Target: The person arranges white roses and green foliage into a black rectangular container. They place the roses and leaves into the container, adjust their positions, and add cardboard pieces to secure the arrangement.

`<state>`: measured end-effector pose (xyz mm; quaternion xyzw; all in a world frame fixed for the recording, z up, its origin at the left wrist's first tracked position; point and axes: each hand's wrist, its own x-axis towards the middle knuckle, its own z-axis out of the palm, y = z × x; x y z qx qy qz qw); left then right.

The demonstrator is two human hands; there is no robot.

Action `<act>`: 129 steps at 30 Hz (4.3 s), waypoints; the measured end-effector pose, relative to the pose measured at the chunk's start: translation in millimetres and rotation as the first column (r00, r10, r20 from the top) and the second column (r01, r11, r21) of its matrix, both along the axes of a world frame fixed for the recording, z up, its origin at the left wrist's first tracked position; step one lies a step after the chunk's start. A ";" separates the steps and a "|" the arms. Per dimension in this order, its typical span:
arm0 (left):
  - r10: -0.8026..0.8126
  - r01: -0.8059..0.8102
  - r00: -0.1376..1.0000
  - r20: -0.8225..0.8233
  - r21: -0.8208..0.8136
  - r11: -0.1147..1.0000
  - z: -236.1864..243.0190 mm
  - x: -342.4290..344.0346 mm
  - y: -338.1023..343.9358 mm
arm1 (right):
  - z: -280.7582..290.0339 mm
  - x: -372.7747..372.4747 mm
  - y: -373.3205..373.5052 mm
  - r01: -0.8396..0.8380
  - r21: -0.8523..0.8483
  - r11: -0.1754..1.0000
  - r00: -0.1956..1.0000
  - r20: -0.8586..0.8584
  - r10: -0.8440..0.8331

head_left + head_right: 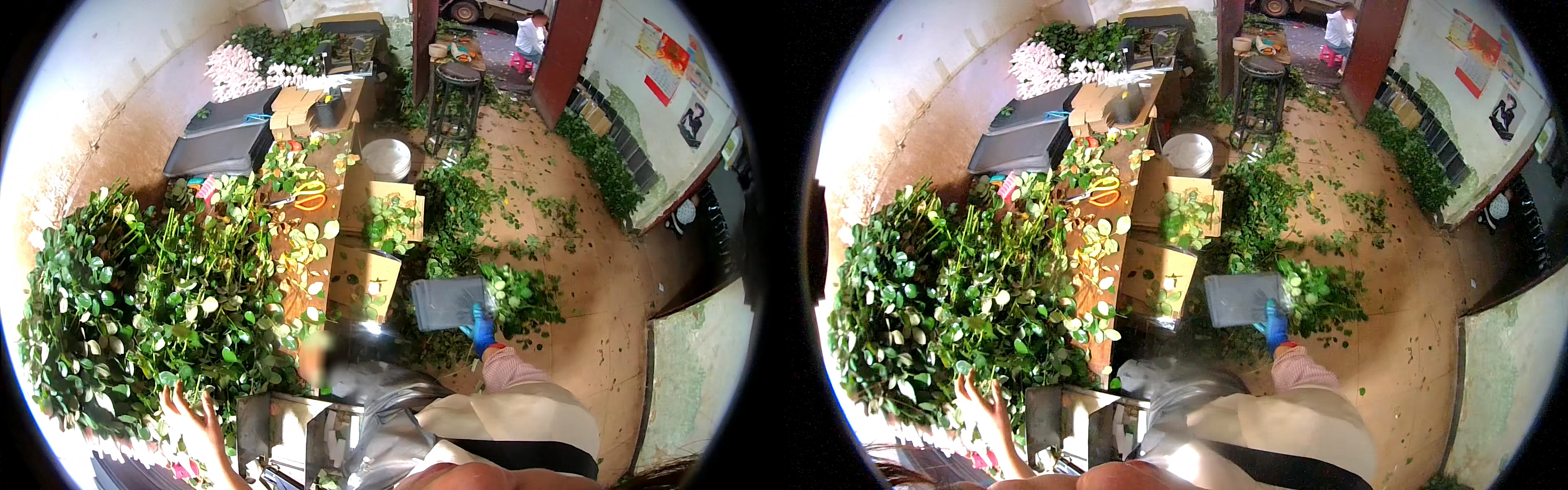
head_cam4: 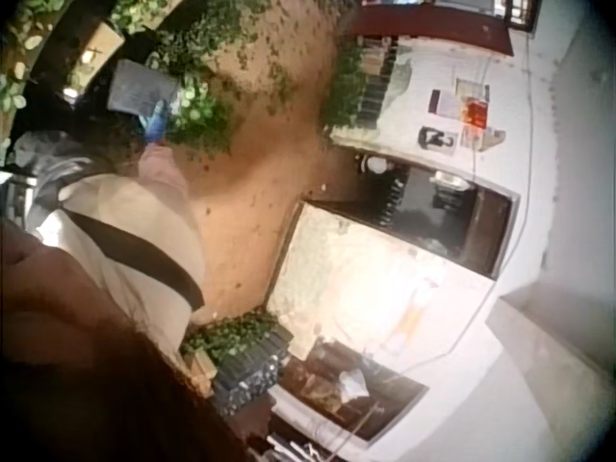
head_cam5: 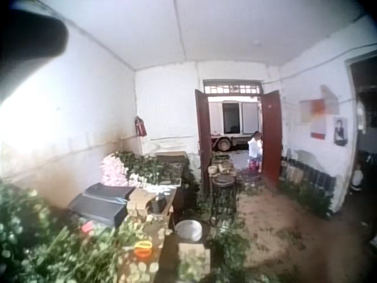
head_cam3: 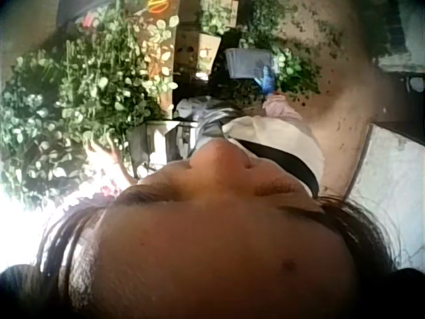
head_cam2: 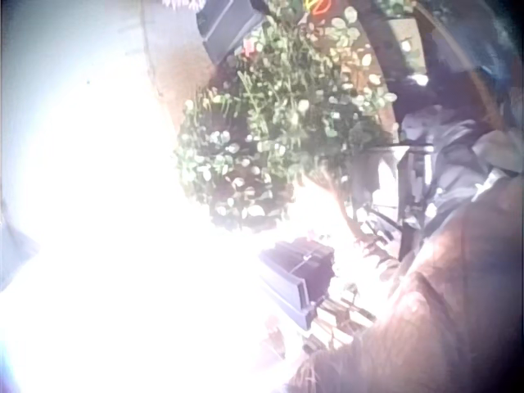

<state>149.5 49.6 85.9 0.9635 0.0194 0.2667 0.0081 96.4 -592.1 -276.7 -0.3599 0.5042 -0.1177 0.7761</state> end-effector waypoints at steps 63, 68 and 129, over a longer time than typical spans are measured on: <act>-0.127 0.998 0.049 0.991 -0.045 0.035 140.3 -177.8 -50.4 | 354.5 27.1 429.9 0.141 -0.577 -0.804 -0.774 -0.571 0.274; 0.194 0.993 -0.020 0.981 -0.004 0.121 176.3 -171.6 -89.5 | 353.9 27.7 429.6 0.164 -0.645 -0.746 -0.781 -0.547 0.301; 0.985 -0.971 -0.008 0.174 0.232 -0.049 41.1 -486.2 444.0 | 339.8 31.8 427.1 0.158 -0.565 -0.810 -0.785 -0.569 0.244</act>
